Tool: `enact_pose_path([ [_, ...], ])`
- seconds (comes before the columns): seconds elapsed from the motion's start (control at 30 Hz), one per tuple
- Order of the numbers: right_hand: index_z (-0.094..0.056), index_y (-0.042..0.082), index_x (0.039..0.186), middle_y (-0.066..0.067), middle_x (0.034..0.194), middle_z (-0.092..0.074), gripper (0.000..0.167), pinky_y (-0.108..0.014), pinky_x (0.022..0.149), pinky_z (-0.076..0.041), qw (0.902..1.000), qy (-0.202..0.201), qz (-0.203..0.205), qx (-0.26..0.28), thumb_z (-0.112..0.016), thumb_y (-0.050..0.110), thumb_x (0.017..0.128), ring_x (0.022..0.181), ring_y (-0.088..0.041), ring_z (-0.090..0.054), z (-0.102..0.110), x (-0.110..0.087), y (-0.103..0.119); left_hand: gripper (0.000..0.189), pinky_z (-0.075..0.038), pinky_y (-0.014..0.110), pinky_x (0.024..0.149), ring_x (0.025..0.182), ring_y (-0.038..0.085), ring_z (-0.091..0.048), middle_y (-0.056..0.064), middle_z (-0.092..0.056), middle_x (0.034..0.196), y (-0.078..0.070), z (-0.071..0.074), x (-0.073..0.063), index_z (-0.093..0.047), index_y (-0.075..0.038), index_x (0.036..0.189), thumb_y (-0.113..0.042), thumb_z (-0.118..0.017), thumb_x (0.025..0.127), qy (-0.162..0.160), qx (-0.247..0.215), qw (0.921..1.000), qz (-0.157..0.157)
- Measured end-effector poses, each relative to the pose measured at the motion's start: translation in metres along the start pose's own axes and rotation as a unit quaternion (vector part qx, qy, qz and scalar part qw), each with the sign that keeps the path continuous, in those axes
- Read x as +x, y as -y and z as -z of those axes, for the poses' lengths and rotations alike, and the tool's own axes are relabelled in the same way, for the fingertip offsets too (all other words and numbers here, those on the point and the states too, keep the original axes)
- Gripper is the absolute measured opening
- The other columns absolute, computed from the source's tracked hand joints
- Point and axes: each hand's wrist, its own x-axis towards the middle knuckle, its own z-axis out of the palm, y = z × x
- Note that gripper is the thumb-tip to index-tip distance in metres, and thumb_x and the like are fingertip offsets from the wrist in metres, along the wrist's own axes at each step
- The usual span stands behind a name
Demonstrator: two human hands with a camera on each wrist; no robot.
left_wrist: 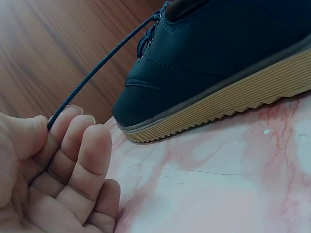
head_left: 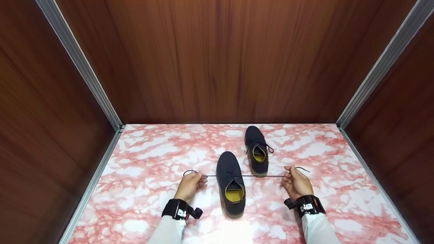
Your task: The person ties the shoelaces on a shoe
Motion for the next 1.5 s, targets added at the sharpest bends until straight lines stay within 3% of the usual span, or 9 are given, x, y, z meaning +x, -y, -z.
enact_pose_path([
  [0.3,-0.074,0.015,0.101,0.004,0.073,-0.064,0.035,-0.026,0.064,-0.056,0.9985,-0.011,-0.001,-0.053,-0.045,0.031,0.112,0.065,-0.010,-0.061,0.000,0.002,-0.008,0.029,-0.059,0.028,0.081,0.076,0.012,-0.065,0.001,-0.065,0.083,0.001,0.000,0.001,-0.069,0.006,0.103,-0.015,-0.050,0.111,0.011,-0.023,0.9994,0.023],
  [0.57,-0.072,0.004,0.106,0.002,0.071,-0.059,0.028,-0.024,0.058,-0.051,0.9894,-0.053,0.010,-0.135,-0.054,0.025,0.110,0.060,-0.009,-0.053,-0.011,0.004,-0.011,0.033,-0.058,0.028,0.077,0.070,0.011,-0.068,0.001,-0.065,0.083,-0.003,-0.007,0.002,-0.066,0.009,0.107,-0.020,-0.050,0.111,0.002,0.005,0.9993,0.036],
  [0.73,-0.071,-0.003,0.115,0.003,0.070,-0.060,0.030,-0.026,0.058,-0.052,0.9813,-0.057,0.008,-0.184,-0.055,0.023,0.109,0.057,-0.007,-0.053,-0.015,0.005,-0.013,0.039,-0.059,0.028,0.074,0.067,0.011,-0.067,0.002,-0.063,0.084,-0.006,-0.011,0.002,-0.065,0.013,0.109,-0.023,-0.049,0.112,-0.011,0.025,0.9991,0.033],
  [1.0,-0.060,-0.012,0.132,0.004,0.072,-0.060,0.043,-0.024,0.056,-0.051,0.9767,-0.062,-0.002,-0.206,-0.054,0.024,0.110,0.058,-0.006,-0.051,-0.017,0.003,-0.013,0.037,-0.058,0.026,0.067,0.061,0.009,-0.063,0.002,-0.062,0.079,-0.006,-0.024,0.007,-0.066,0.013,0.100,-0.019,-0.049,0.111,-0.043,0.098,0.9940,0.022],
  [1.27,-0.058,-0.014,0.134,0.002,0.072,-0.058,0.044,-0.026,0.058,-0.052,0.9751,-0.047,-0.001,-0.216,-0.052,0.024,0.111,0.058,-0.006,-0.052,-0.018,0.001,-0.012,0.037,-0.057,0.023,0.063,0.060,0.009,-0.061,0.003,-0.060,0.078,-0.008,-0.030,0.007,-0.066,0.011,0.096,-0.018,-0.048,0.110,-0.049,0.130,0.9901,0.016],
  [1.5,-0.056,-0.015,0.135,0.002,0.072,-0.059,0.039,-0.026,0.061,-0.054,0.9763,-0.029,0.004,-0.214,-0.056,0.012,0.107,0.061,-0.008,-0.054,-0.020,0.000,-0.015,0.037,-0.056,0.023,0.063,0.060,0.008,-0.061,0.003,-0.061,0.078,-0.008,-0.031,0.006,-0.066,0.009,0.093,-0.019,-0.048,0.110,-0.043,0.159,0.9863,0.006],
])
